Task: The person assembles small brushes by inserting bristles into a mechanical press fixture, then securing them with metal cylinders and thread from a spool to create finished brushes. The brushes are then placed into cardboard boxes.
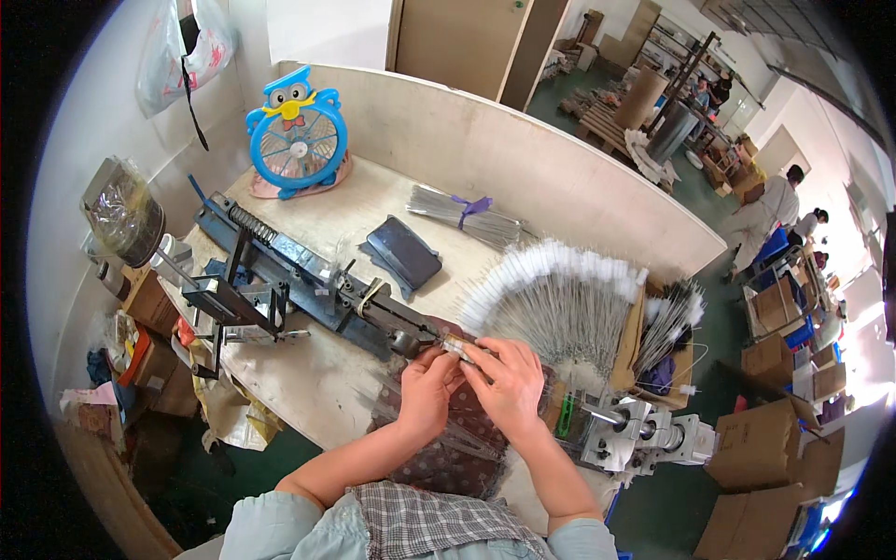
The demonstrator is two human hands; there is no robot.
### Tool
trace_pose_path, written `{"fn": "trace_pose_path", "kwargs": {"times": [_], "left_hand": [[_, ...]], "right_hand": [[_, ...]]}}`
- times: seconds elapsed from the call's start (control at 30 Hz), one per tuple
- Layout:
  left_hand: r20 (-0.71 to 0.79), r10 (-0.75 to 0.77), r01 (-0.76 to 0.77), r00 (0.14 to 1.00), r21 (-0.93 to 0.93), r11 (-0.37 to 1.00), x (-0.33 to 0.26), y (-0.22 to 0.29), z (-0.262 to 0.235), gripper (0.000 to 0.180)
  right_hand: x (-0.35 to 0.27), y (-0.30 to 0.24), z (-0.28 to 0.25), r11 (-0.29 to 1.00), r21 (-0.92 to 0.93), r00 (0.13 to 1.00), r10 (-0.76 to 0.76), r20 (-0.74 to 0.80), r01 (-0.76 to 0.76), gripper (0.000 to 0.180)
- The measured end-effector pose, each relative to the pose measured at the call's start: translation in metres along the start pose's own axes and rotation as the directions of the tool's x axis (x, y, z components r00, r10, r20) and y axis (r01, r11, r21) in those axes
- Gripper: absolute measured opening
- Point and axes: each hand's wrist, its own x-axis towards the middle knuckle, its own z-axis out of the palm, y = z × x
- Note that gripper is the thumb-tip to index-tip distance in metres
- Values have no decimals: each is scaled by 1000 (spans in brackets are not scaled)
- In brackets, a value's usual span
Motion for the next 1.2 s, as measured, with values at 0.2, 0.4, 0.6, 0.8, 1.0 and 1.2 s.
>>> {"fn": "trace_pose_path", "kwargs": {"times": [0.2,0.4,0.6,0.8,1.0,1.2], "left_hand": [[24,-8,10,1000,-71,997,2,-4,-9,10],[6,-1,1,1000,-29,1000,0,-2,-4,11],[-13,-5,5,1000,-32,999,-1,0,-2,12],[6,20,-20,1000,3,1000,1,-2,-4,13],[-40,-6,6,999,-7,1000,-2,5,7,13],[-56,-47,43,997,-58,997,-8,12,4,40]], "right_hand": [[0,-1,0,1000,8,1000,-14,-7,14,25],[-1,-1,0,1000,12,1000,-8,2,8,23],[0,-2,-1,1000,24,1000,4,7,-4,24],[1,0,-1,1000,14,1000,2,14,-2,26],[4,-1,-4,999,15,999,-37,-34,37,25],[-6,2,-22,993,-118,997,15,80,-5,20]]}}
